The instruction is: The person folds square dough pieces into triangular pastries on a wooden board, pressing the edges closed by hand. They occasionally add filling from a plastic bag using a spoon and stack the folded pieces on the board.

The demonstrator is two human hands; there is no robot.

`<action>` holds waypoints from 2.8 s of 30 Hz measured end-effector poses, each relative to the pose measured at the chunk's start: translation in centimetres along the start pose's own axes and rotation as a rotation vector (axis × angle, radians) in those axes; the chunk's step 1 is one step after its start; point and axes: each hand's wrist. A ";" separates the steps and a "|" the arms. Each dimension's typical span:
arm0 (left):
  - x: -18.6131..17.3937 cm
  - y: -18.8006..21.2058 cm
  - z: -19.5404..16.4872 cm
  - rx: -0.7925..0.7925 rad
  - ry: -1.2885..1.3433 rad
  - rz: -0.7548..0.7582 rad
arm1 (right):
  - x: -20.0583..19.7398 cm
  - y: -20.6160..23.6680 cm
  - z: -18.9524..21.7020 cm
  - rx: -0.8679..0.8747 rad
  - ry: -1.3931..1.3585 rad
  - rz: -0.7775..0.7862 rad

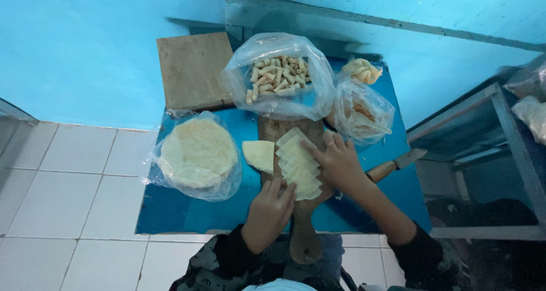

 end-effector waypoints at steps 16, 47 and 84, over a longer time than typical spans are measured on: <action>0.0 0.1 -0.1 0.019 -0.019 -0.043 | -1.2 3.2 1.1 0.039 -0.045 -0.018; 0.7 0.8 1.1 -0.018 -0.046 0.017 | 2.9 2.8 -11.7 0.468 -0.227 -0.517; -1.5 0.1 -1.3 -0.272 -0.006 0.032 | 1.2 7.4 -11.8 0.850 -0.967 -0.603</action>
Point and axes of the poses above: each hand's wrist, its own y-axis away from the middle knuckle, its own x-axis out of the palm, z = x × y, and after that the axes turned 10 degrees about -z, right-handed
